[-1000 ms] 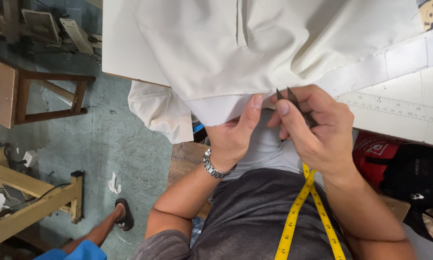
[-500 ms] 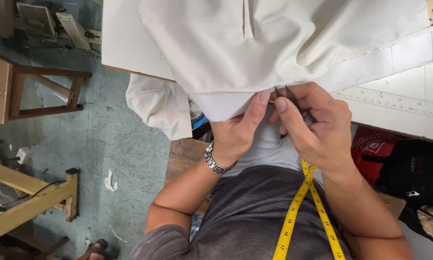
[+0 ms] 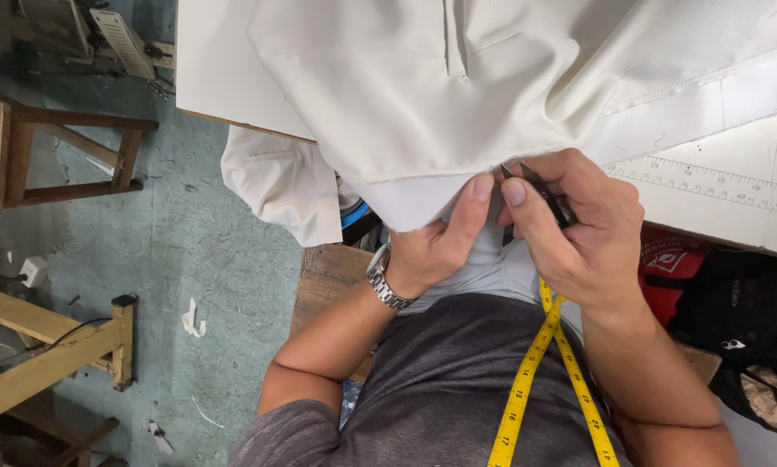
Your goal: Trimming excess threads from a white garment using small snips at a sewing factory workstation
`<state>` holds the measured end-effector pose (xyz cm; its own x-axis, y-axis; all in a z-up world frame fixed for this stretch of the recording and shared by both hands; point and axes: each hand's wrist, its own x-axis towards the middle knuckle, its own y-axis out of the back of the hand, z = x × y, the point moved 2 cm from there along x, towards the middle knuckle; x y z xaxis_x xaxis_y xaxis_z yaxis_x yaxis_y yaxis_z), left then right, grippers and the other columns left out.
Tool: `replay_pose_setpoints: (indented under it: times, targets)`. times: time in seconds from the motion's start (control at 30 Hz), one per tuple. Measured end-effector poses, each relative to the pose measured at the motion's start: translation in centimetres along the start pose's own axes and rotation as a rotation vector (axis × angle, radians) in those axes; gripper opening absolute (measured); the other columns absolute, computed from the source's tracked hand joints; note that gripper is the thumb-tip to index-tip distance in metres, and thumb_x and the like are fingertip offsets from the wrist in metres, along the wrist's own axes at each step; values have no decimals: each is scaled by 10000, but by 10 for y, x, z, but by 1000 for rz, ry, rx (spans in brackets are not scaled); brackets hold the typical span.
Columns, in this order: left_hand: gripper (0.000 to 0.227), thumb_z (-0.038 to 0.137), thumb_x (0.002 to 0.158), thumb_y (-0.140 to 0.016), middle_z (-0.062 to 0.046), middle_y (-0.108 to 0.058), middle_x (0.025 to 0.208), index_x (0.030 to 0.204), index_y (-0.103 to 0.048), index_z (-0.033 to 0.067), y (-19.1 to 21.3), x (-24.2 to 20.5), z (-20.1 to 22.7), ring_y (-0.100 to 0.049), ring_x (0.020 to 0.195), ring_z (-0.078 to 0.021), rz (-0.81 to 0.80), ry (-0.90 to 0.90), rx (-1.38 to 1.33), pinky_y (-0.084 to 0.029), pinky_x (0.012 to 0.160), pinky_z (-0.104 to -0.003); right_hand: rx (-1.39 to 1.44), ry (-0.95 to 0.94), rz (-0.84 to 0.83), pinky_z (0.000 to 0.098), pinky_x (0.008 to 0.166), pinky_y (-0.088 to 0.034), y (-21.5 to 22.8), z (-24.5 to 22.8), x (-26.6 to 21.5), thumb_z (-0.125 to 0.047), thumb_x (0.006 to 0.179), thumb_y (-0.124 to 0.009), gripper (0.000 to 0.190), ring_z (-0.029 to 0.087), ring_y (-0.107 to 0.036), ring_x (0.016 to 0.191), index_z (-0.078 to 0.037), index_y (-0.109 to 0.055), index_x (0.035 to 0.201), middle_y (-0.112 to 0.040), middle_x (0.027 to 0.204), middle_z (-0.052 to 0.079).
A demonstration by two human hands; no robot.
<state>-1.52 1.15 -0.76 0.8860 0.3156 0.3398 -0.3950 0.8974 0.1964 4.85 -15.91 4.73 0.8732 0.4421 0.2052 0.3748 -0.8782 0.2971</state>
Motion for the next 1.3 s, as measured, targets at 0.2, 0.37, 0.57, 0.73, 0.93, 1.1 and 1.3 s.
replay_pose_setpoints:
  times: [0.2,0.37,0.57,0.73,0.93,1.1,1.3]
  targets:
    - [231,221,1280,-733,-103,-886,1393,1366,-852,44,2,-11,-13,-881,1338,-295,-14,24,8,-703,1313,-431,-84,22,-61,288,690,-585,-3,-3,1,-118,1283,-735,155,134,-737,724,19,-778,1224,-843,884,70]
    - [218,215,1270,-732,-99,-889,1345,1341,-850,45,2,-14,-18,-886,1291,-303,-24,6,11,-717,1274,-420,-99,14,-75,294,708,-569,-3,-6,3,-123,1285,-747,171,134,-702,725,29,-782,1216,-832,874,66]
    - [222,248,1282,-699,-75,-873,1282,1301,-826,67,1,-13,-19,-877,1230,-304,-44,3,-21,-724,1212,-418,-113,26,-85,291,694,-563,-4,-10,4,-111,1287,-747,167,133,-700,707,29,-785,1205,-820,858,58]
    - [208,216,1265,-722,-97,-890,1290,1295,-846,52,2,-15,-20,-891,1225,-314,-32,-17,15,-731,1214,-426,-140,-12,-66,297,710,-573,-5,-10,2,-115,1287,-764,153,129,-724,729,20,-795,1223,-840,876,59]
    - [253,221,1263,-688,-35,-822,1021,1092,-805,76,1,-11,-16,-832,964,-259,-44,-36,-6,-709,985,-400,-111,20,-62,282,678,-574,-5,-10,0,-90,1288,-748,160,136,-725,707,49,-793,1221,-824,860,76]
    - [212,225,1262,-704,-65,-862,1155,1191,-825,67,1,-14,-18,-864,1105,-292,-34,-31,23,-721,1112,-415,-104,10,-57,290,698,-571,-5,-10,0,-91,1286,-751,158,134,-693,696,40,-786,1203,-808,842,66]
    - [260,214,1266,-671,-30,-801,1010,1074,-785,80,1,-9,-12,-821,974,-258,-55,-24,-17,-702,1009,-401,-115,-14,-83,289,718,-593,-2,-9,1,-109,1285,-753,148,136,-748,736,17,-792,1217,-832,871,53]
